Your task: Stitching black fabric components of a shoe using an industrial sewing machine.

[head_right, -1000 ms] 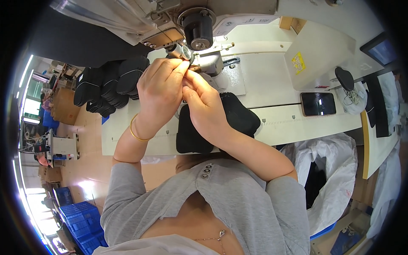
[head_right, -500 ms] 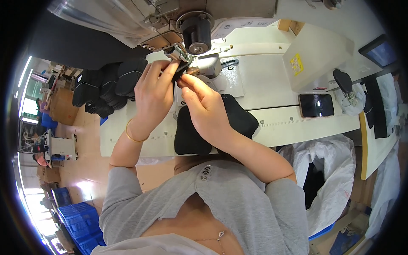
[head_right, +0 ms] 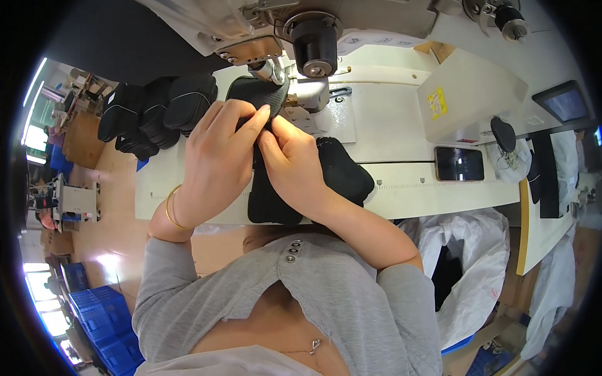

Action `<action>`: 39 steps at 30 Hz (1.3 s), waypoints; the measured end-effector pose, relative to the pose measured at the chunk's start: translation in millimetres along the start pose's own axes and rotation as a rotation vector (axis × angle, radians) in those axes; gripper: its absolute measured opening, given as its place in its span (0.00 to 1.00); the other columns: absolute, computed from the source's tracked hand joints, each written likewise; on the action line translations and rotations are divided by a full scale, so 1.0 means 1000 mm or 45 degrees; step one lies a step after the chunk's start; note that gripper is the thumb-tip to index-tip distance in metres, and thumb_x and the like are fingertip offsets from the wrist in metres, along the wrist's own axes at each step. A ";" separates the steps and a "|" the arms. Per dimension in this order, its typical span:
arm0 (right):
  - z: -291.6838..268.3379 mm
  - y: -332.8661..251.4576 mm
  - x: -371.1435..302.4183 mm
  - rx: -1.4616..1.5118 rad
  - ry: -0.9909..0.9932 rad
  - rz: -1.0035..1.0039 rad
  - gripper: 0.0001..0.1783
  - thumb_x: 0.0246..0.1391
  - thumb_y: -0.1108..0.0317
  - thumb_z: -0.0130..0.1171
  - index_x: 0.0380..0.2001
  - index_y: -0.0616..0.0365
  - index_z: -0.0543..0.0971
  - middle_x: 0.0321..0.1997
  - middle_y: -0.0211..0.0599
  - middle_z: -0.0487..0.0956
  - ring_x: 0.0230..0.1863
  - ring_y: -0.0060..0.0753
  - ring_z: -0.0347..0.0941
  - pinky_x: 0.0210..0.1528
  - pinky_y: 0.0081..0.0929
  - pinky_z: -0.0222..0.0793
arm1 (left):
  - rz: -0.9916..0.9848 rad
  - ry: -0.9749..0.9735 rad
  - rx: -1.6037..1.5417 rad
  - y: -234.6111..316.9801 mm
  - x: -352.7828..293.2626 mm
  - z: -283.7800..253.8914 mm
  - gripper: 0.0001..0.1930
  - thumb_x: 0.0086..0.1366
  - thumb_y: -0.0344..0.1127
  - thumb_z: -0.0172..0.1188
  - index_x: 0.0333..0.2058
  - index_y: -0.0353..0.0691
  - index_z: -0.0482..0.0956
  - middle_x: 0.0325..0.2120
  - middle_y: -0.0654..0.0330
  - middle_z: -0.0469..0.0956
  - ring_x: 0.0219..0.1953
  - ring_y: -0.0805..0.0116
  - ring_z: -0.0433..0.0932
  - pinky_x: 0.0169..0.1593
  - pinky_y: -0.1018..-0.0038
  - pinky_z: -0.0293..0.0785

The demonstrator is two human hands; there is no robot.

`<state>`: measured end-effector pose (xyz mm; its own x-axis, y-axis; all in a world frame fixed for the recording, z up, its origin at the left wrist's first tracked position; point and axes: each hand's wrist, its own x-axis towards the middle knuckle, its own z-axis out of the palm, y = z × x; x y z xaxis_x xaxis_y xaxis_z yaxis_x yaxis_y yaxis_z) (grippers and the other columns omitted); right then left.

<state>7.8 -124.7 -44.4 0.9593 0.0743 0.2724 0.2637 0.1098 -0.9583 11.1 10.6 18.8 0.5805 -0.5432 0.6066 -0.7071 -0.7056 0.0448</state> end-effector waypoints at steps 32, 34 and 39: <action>-0.067 0.011 -0.013 -0.685 0.096 -0.238 0.18 0.58 0.63 0.61 0.46 0.66 0.78 0.36 0.42 0.77 0.39 0.38 0.74 0.43 0.31 0.69 | -1.084 0.519 -1.716 -0.046 -0.022 0.045 0.16 0.69 0.35 0.57 0.53 0.36 0.73 0.47 0.65 0.76 0.51 0.71 0.72 0.51 0.69 0.71; -0.092 0.036 -0.029 -1.211 0.144 -0.321 0.28 0.45 0.59 0.72 0.46 0.65 0.78 0.42 0.42 0.73 0.46 0.46 0.71 0.48 0.39 0.67 | -1.468 0.092 -2.317 -0.053 -0.019 0.044 0.11 0.69 0.36 0.54 0.47 0.41 0.76 0.42 0.66 0.77 0.42 0.76 0.74 0.46 0.74 0.72; -0.103 0.054 -0.060 -1.367 0.118 -0.204 0.35 0.37 0.58 0.76 0.48 0.63 0.76 0.42 0.42 0.73 0.45 0.46 0.71 0.50 0.39 0.67 | -1.387 -0.057 -1.929 -0.092 0.019 0.055 0.13 0.67 0.32 0.52 0.44 0.31 0.79 0.41 0.58 0.82 0.42 0.66 0.80 0.52 0.72 0.76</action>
<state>-24.9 -225.3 -121.3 0.8978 0.0561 0.4368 0.2939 -0.8150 -0.4994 109.9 40.1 -17.6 0.9579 -0.2164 -0.1885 0.2382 0.2335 0.9427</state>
